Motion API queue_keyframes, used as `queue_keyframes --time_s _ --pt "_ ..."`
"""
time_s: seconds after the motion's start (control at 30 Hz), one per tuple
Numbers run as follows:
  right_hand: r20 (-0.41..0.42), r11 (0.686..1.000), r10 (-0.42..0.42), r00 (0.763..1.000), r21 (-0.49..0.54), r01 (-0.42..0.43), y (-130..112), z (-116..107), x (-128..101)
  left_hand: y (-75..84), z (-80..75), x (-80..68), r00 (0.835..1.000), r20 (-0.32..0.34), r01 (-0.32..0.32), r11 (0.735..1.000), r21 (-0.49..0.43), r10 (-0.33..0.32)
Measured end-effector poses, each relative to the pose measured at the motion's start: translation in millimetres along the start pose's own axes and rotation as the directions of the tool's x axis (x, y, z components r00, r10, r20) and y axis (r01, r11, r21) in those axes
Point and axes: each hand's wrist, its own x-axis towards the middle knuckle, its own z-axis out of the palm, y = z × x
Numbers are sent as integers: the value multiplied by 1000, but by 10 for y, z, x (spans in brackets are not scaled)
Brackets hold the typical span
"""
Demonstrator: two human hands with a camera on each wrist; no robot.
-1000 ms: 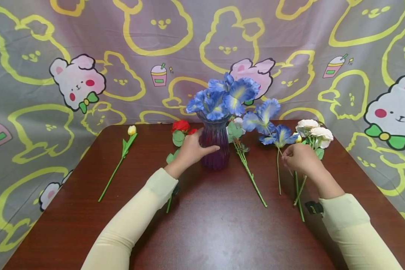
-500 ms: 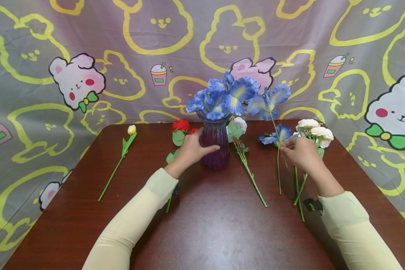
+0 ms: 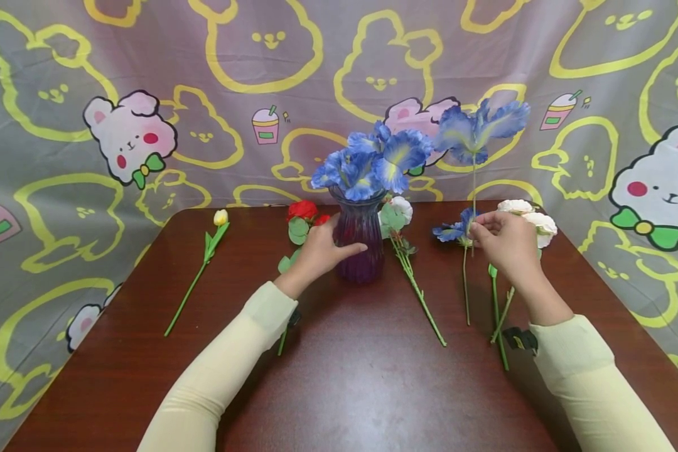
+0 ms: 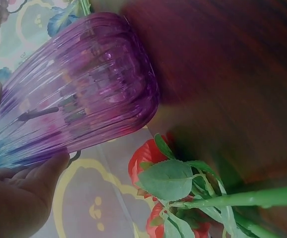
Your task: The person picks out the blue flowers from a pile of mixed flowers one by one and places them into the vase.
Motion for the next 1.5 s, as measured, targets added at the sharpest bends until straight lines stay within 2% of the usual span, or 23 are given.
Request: queue_keyframes --time_s 0.33,0.53,0.77,0.9,1.03,1.17,1.33,1.5 --pt "-109 991 -70 992 102 81 -188 -7 -12 6 -14 -5 1000 11 -13 1000 12 13" --pt "-185 977 -144 972 127 169 -312 25 1 7 -17 0 1000 12 -14 1000 8 14" --pt "-223 926 -245 944 234 296 -484 95 17 4 -41 8 1000 21 0 1000 13 -1" --pt "-230 898 -303 925 255 358 -583 123 5 37 -97 -20 1000 12 10 1000 10 -10" --pt "-237 868 -347 908 287 406 -646 142 -16 92 -179 -87 1000 3 12 999 -36 -12" --pt "-239 843 -382 892 305 443 -691 165 -27 127 -258 -162 999 -30 -14 997 -78 12" --pt "-227 841 -401 888 293 454 -770 207 -52 160 -336 -234 994 -85 -74 993 -94 66" --pt "-194 839 -429 882 276 469 -851 280 -78 196 -392 -269 977 -148 -176 974 -141 155"
